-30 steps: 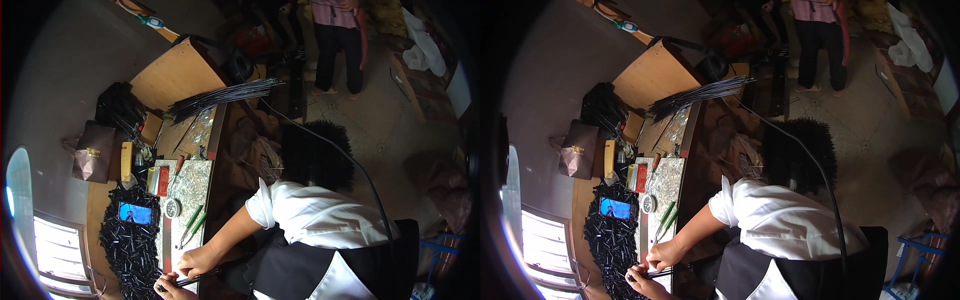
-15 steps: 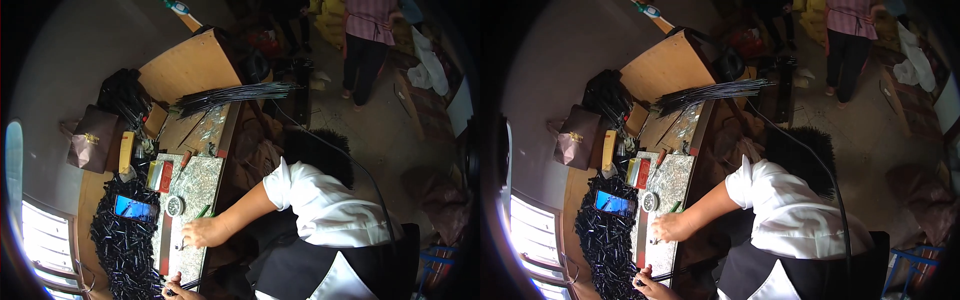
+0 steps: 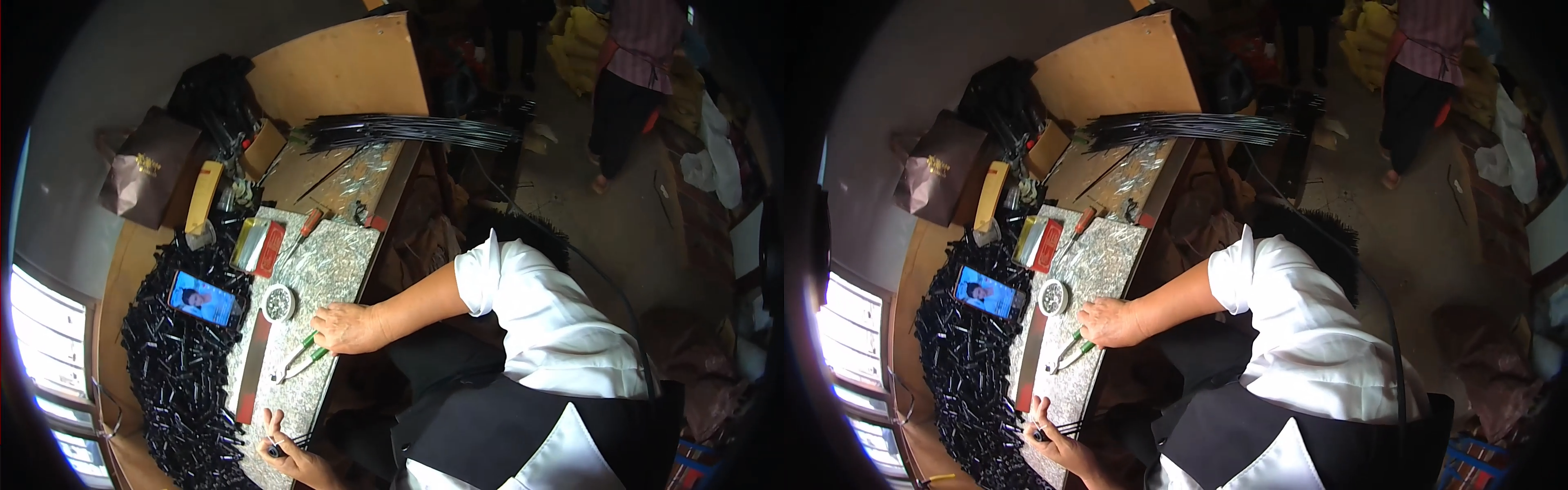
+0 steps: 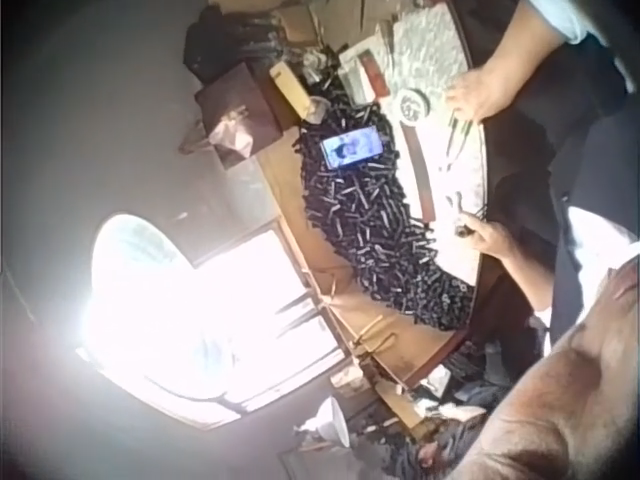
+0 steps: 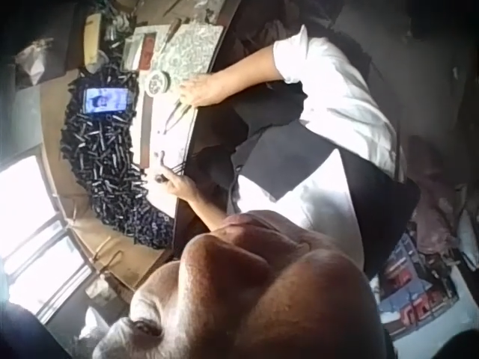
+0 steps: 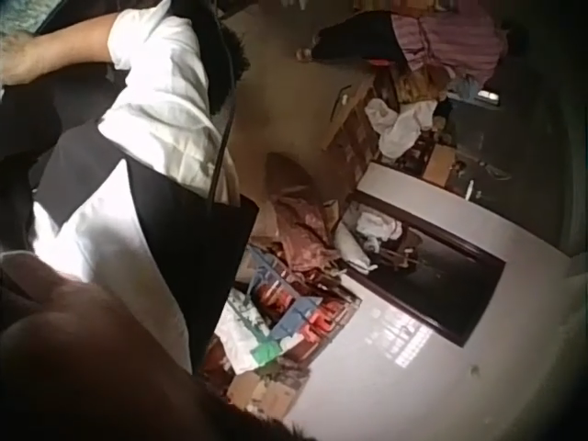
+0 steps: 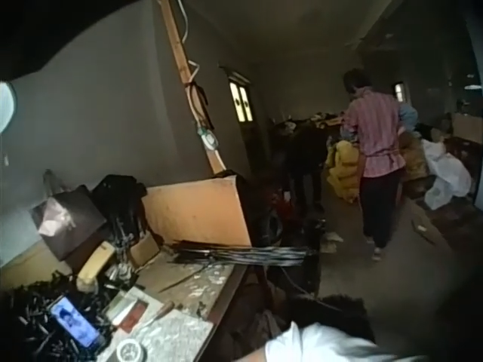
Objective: Assembling umbrella ribs by attaching plastic tips and crimping metal components using pliers.
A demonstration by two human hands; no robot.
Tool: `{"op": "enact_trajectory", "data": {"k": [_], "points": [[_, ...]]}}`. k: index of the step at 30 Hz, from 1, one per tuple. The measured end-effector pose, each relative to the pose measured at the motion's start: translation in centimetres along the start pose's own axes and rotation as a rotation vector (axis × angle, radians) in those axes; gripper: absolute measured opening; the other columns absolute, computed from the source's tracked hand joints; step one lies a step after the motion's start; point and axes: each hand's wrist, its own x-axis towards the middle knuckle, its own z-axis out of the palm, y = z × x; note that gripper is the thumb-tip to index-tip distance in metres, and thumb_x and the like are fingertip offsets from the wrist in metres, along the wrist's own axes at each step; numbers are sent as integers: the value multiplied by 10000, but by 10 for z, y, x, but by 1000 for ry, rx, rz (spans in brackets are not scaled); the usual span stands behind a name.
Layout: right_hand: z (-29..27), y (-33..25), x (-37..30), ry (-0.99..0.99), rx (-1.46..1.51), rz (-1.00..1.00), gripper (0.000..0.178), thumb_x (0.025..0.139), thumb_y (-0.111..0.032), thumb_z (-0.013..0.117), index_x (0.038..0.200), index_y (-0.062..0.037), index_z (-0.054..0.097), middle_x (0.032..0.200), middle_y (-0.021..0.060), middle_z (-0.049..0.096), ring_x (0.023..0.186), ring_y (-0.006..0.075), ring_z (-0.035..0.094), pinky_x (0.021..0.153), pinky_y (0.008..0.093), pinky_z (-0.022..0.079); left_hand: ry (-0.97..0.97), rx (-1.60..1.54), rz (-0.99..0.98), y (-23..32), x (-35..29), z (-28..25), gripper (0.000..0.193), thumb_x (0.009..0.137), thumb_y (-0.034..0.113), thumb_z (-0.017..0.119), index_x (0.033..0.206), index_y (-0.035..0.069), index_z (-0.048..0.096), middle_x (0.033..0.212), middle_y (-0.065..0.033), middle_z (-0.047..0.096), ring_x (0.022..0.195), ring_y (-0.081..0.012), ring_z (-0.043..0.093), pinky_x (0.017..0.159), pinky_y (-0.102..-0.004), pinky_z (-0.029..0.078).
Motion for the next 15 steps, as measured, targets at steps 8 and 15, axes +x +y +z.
{"op": "enact_trajectory", "data": {"k": [8, 15], "points": [[-4, 2, 17, -7, 220, -95, 189, 759, -229, 632, 754, -44, 591, 806, 139, 574, 862, 300, 549, 719, 404, 475, -20, -178, -62, -17, -11, -10, 81, 995, 68, 344, 969, 6, 298, 1009, -210, 620, 1186, -365, 496, 1055, -476, 281], [2, 0, 26, -46, 119, -96, 191, 840, -198, 591, 839, -19, 525, 931, 168, 539, 798, 301, 533, 740, 405, 452, 86, -498, -277, -15, -18, -15, 180, 943, -16, 450, 925, 88, 304, 650, -28, 422, 515, -109, 448, 544, -297, 465]]}}
